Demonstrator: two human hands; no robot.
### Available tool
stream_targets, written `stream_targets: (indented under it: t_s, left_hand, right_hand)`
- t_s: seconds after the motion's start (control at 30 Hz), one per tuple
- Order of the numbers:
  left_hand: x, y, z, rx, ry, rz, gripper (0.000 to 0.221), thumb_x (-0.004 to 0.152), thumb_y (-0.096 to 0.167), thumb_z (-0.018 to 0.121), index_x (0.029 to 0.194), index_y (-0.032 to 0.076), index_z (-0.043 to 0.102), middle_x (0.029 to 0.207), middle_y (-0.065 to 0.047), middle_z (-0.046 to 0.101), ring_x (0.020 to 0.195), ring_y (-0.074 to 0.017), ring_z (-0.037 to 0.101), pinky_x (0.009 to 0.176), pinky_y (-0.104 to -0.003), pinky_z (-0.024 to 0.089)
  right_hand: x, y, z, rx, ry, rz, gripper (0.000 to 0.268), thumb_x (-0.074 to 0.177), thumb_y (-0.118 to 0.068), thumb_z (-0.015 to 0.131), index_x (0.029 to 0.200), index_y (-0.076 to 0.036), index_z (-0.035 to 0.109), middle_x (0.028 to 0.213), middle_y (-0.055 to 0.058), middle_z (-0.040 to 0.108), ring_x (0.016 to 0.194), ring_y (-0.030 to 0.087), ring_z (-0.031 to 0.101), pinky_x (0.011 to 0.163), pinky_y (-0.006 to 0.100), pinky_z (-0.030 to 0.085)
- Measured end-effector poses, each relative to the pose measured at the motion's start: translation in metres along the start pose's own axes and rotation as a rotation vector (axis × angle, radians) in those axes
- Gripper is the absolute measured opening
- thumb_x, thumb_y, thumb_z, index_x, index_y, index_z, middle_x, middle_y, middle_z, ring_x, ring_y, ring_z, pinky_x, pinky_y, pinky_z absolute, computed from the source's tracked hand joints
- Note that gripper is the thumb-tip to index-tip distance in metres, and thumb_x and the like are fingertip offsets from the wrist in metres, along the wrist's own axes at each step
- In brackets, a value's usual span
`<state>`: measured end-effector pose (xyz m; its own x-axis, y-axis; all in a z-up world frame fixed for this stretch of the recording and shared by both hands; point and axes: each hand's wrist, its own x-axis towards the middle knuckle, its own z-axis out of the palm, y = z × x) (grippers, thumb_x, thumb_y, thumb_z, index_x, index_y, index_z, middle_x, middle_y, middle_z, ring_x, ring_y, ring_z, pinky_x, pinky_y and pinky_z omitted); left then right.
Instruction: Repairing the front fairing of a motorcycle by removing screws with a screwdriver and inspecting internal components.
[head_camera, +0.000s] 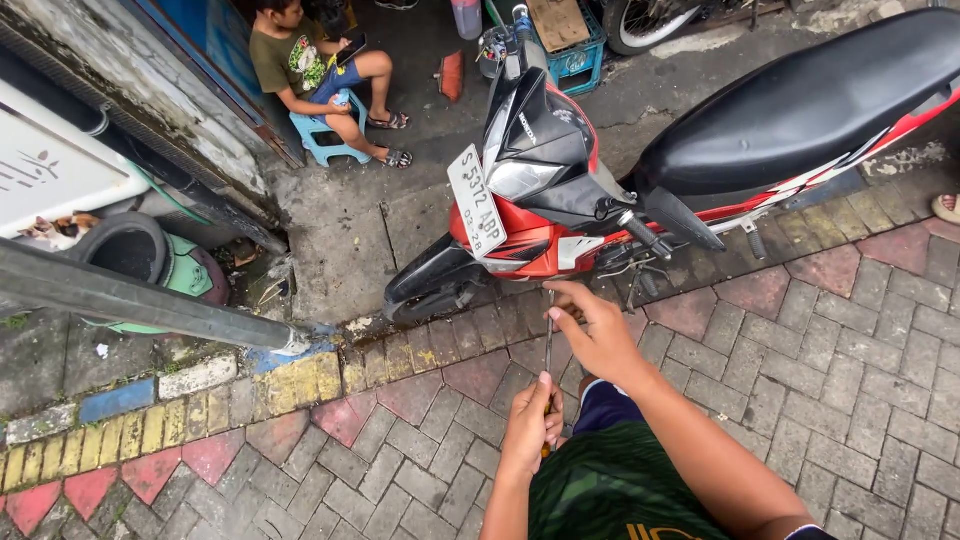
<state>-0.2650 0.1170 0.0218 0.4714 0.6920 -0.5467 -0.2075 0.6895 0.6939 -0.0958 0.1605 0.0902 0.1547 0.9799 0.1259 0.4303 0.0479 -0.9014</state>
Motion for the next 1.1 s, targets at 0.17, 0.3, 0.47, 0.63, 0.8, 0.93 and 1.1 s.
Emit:
stream_targets:
  t_s: [0.17, 0.3, 0.47, 0.63, 0.8, 0.93, 1.1]
  left_hand:
    - [-0.018, 0.018, -0.008, -0.001, -0.015, -0.019, 0.035, 0.110, 0.036, 0.048, 0.093, 0.006, 0.053, 0.064, -0.001, 0.036, 0.045, -0.0086, 0.030, 0.044, -0.023, 0.030]
    - [-0.033, 0.044, -0.006, 0.074, -0.022, -0.084, 0.023, 0.108, 0.028, 0.052, 0.110, 0.005, 0.058, 0.075, -0.003, 0.042, 0.052, -0.0073, 0.034, 0.046, -0.021, 0.033]
    - [-0.036, 0.074, -0.006, 0.308, -0.232, -0.110, 0.042, 0.108, 0.023, 0.050, 0.146, 0.011, 0.040, 0.078, -0.006, 0.051, 0.063, -0.0145, 0.052, 0.061, -0.028, 0.047]
    - [-0.029, 0.096, 0.001, 0.222, -0.277, -0.087, 0.078, 0.106, 0.020, 0.050, 0.169, 0.022, 0.005, 0.078, -0.010, 0.064, 0.061, -0.0160, 0.061, 0.057, -0.027, 0.054]
    - [-0.019, 0.096, 0.013, 0.289, -0.318, 0.004, 0.045, 0.107, 0.027, 0.048, 0.128, -0.006, 0.070, 0.079, -0.010, 0.065, 0.062, -0.0189, 0.063, 0.062, -0.028, 0.054]
    - [-0.005, 0.078, 0.021, 0.125, -0.367, 0.066, 0.050, 0.107, 0.030, 0.044, 0.123, -0.011, 0.068, 0.081, -0.015, 0.065, 0.068, -0.0212, 0.063, 0.063, -0.031, 0.057]
    - [0.007, 0.070, 0.065, 0.108, -0.169, 0.152, 0.073, 0.102, 0.049, 0.037, 0.119, -0.015, 0.068, 0.067, -0.017, 0.066, 0.058, -0.0262, 0.063, 0.055, -0.037, 0.051]
  right_hand:
    - [0.012, 0.001, 0.001, -0.145, -0.130, 0.009, 0.040, 0.102, -0.025, 0.054, 0.141, -0.015, 0.057, 0.103, 0.006, 0.074, 0.088, 0.023, 0.071, 0.076, 0.038, 0.053]
    - [0.023, 0.001, 0.000, -0.170, -0.247, 0.105, 0.042, 0.103, -0.028, 0.051, 0.142, -0.014, 0.051, 0.101, 0.008, 0.074, 0.091, 0.026, 0.071, 0.077, 0.041, 0.053]
    - [0.026, 0.007, -0.004, -0.196, -0.305, 0.225, 0.042, 0.104, -0.030, 0.047, 0.142, -0.013, 0.048, 0.099, 0.010, 0.074, 0.092, 0.028, 0.071, 0.075, 0.042, 0.051]
    - [0.019, 0.023, -0.012, -0.144, -0.387, 0.368, 0.041, 0.106, -0.021, 0.042, 0.147, -0.016, 0.040, 0.101, 0.012, 0.075, 0.087, 0.026, 0.071, 0.074, 0.041, 0.053]
    - [0.022, 0.037, -0.022, -0.130, -0.389, 0.363, 0.036, 0.105, -0.018, 0.045, 0.141, -0.016, 0.044, 0.090, 0.010, 0.071, 0.074, 0.025, 0.063, 0.068, 0.040, 0.046]
    - [0.031, 0.071, -0.030, -0.219, -0.370, 0.289, 0.026, 0.104, -0.021, 0.048, 0.129, -0.015, 0.054, 0.094, 0.015, 0.074, 0.083, 0.033, 0.070, 0.067, 0.047, 0.049]
    - [0.024, 0.119, -0.060, -0.346, -0.479, 0.104, 0.012, 0.100, -0.020, 0.052, 0.110, -0.013, 0.056, 0.097, 0.015, 0.072, 0.084, 0.041, 0.068, 0.062, 0.055, 0.047]
